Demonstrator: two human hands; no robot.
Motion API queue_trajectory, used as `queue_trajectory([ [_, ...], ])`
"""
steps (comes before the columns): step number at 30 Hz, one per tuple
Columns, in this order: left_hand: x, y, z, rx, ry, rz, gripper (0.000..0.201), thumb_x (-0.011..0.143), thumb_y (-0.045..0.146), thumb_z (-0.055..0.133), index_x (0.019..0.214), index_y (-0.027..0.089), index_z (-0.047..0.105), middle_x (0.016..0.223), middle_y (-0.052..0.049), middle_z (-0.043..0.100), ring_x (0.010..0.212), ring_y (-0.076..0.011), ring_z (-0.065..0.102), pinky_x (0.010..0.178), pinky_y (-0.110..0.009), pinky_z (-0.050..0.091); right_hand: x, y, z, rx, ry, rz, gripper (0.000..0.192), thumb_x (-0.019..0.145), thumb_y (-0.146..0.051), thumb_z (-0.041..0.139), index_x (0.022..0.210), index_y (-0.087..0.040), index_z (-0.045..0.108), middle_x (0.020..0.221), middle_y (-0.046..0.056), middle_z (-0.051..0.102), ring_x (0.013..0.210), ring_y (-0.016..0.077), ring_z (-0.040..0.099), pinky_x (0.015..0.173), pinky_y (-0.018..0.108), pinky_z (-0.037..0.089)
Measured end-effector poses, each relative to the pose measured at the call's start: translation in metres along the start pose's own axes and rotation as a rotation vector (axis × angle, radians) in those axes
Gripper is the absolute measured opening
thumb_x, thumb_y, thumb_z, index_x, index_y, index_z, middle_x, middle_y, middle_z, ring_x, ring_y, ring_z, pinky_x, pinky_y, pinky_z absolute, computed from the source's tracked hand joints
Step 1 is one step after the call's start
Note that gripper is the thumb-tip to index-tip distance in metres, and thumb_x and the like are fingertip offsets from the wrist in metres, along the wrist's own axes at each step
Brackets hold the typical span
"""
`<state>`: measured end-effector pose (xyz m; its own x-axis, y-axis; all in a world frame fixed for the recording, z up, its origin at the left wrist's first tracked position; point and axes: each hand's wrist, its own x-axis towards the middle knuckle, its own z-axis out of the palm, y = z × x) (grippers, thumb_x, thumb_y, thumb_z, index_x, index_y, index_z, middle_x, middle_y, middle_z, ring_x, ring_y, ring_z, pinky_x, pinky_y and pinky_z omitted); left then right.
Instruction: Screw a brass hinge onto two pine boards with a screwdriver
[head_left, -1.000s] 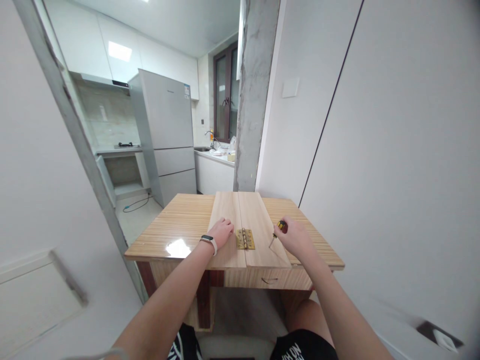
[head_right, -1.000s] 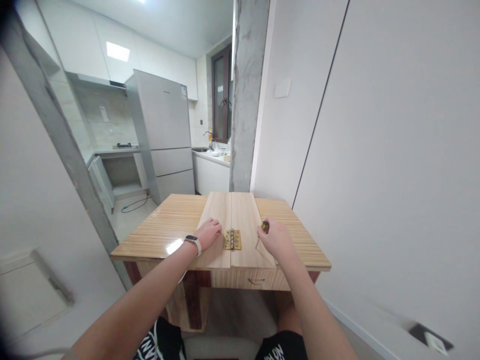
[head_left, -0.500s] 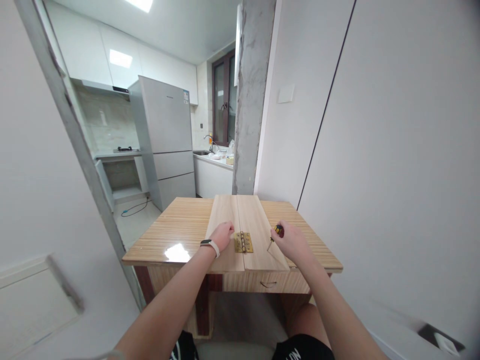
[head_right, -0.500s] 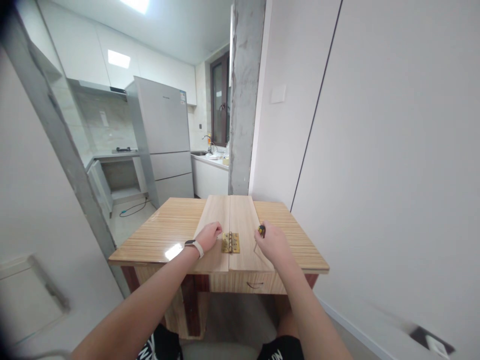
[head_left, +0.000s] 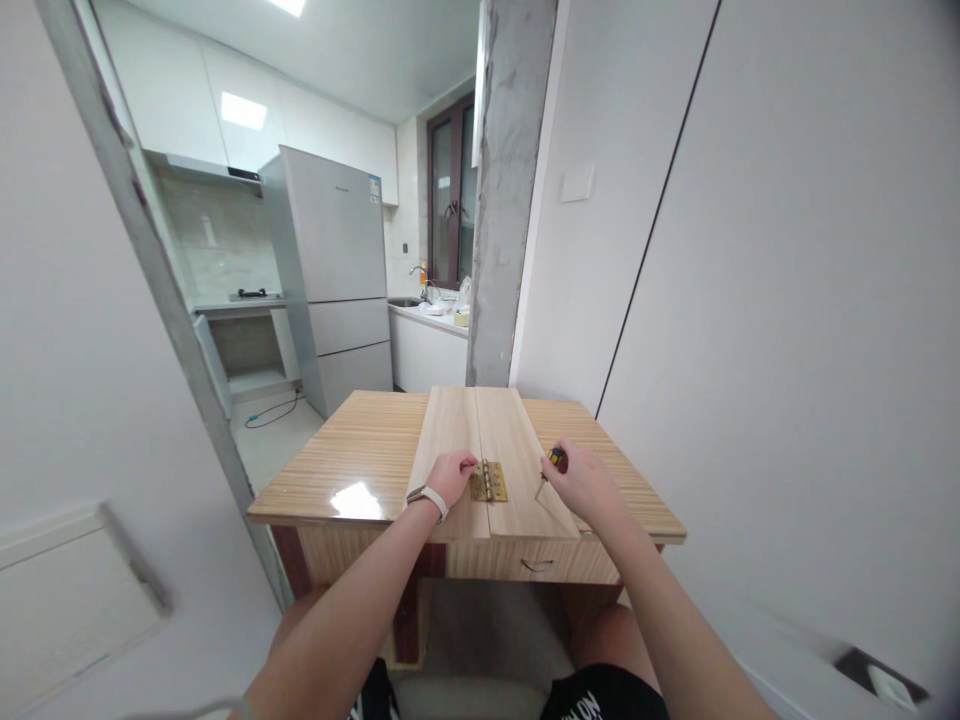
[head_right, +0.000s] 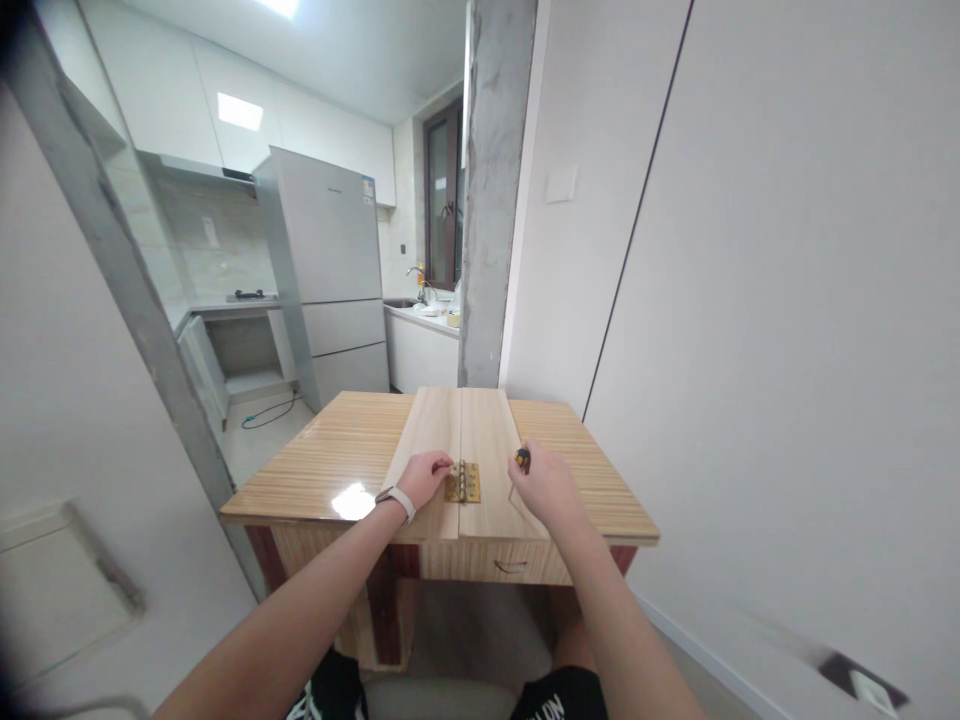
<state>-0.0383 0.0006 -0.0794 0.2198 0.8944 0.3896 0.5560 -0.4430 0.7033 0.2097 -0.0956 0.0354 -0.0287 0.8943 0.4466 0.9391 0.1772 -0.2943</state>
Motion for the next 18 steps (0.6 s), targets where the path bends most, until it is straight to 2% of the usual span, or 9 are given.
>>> queue_trajectory([
  [6,0.0,-0.002,0.0,0.06,-0.024,0.042,0.022,0.09,0.011,0.059,0.095,0.02,0.078,0.098,-0.004,0.078,0.092,-0.0179,0.07,0.09,-0.03,0.054,0.001,0.0,0.002,0.005,-0.018,-0.005,0.013,0.094,-0.031,0.057,0.087,-0.02,0.061,0.075,0.004,0.066,0.068,0.0168,0.056,0.063,0.027,0.031],
  [11,-0.004,-0.004,0.0,0.105,-0.038,0.044,0.019,0.088,0.012,0.062,0.095,0.021,0.077,0.097,-0.004,0.077,0.089,-0.0183,0.07,0.087,-0.03,0.054,0.005,0.0,0.005,0.067,-0.087,-0.121,0.011,0.094,-0.031,0.058,0.09,-0.021,0.061,0.086,0.004,0.068,0.081,0.0193,0.06,0.072,0.028,0.037],
  [15,-0.003,-0.006,0.001,0.128,-0.025,0.032,0.02,0.087,0.013,0.062,0.096,0.022,0.077,0.092,-0.004,0.077,0.086,-0.0182,0.069,0.083,-0.03,0.054,0.017,-0.013,-0.001,0.148,-0.016,-0.148,0.011,0.096,-0.029,0.055,0.099,-0.021,0.062,0.094,0.006,0.069,0.089,0.0204,0.062,0.078,0.029,0.04],
  [18,-0.001,-0.009,0.002,0.123,-0.018,0.042,0.022,0.087,0.012,0.062,0.098,0.022,0.077,0.09,-0.004,0.076,0.084,-0.0181,0.069,0.082,-0.029,0.054,0.027,-0.028,-0.008,0.167,-0.02,-0.167,0.01,0.096,-0.028,0.057,0.1,-0.021,0.062,0.091,0.005,0.07,0.084,0.0195,0.062,0.076,0.029,0.04],
])
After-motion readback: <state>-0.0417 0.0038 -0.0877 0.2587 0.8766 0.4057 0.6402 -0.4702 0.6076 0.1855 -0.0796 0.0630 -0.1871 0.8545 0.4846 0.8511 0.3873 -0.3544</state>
